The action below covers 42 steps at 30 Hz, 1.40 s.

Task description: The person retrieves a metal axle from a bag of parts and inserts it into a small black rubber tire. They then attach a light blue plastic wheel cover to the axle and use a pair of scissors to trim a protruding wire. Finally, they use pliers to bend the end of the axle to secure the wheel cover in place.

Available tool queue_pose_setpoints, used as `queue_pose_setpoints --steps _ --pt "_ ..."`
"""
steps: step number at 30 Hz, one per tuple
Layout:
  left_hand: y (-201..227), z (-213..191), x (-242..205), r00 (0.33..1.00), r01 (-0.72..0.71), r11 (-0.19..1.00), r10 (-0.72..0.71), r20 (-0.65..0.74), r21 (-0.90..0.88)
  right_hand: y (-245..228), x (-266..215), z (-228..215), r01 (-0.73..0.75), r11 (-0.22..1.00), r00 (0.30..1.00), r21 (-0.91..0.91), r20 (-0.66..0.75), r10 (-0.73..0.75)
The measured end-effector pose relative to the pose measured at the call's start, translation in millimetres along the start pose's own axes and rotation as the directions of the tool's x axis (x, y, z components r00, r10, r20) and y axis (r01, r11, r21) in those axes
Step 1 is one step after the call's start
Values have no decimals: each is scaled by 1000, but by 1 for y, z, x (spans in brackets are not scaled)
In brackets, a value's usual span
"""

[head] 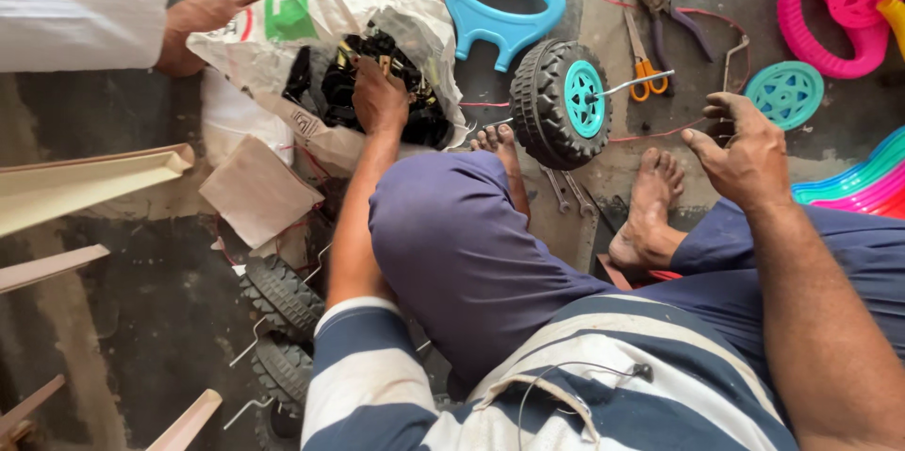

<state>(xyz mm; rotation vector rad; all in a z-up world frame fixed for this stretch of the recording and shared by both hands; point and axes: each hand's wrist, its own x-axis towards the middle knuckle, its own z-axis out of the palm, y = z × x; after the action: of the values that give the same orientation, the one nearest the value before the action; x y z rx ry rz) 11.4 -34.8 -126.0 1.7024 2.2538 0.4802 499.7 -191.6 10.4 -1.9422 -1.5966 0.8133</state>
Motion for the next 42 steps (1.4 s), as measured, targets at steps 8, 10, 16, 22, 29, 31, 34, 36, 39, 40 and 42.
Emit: queue_pose_setpoints --steps 8,10,16,22,29,31,34,36,39,40,42 --pt "128 -214 2 750 -440 841 538 385 -316 -95 -3 -8 320 940 947 115 0 -323" --pt "179 -237 -14 655 -540 752 658 372 -379 -127 -6 -15 476 878 878 55 -83 -471" --pt "287 -170 -93 673 -331 811 561 482 -483 -168 -3 -13 638 764 747 -96 -165 -644" --pt "261 -70 -116 670 266 513 510 539 -816 -98 9 10 494 867 860 -58 -113 -498" --pt "209 2 -97 851 -290 948 318 417 -130 30 56 28 24 856 992 517 -116 43" --pt "205 7 -103 695 -191 981 164 700 -39 49 59 35 -113 786 988 608 -12 152" --pt "207 5 -101 654 -152 988 112 748 -15 52 64 45 -226 734 970 640 82 227" --pt "211 1 -100 642 -141 990 89 761 4 49 64 48 -257 717 963 648 112 245" --pt "216 -3 -98 631 -134 991 79 771 7 43 63 48 -282 692 957 664 143 253" --pt "216 -5 -98 630 -131 991 79 772 5 41 64 48 -280 690 958 668 144 250" --pt "217 -7 -98 624 -127 992 79 778 0 37 66 49 -226 739 973 634 103 209"
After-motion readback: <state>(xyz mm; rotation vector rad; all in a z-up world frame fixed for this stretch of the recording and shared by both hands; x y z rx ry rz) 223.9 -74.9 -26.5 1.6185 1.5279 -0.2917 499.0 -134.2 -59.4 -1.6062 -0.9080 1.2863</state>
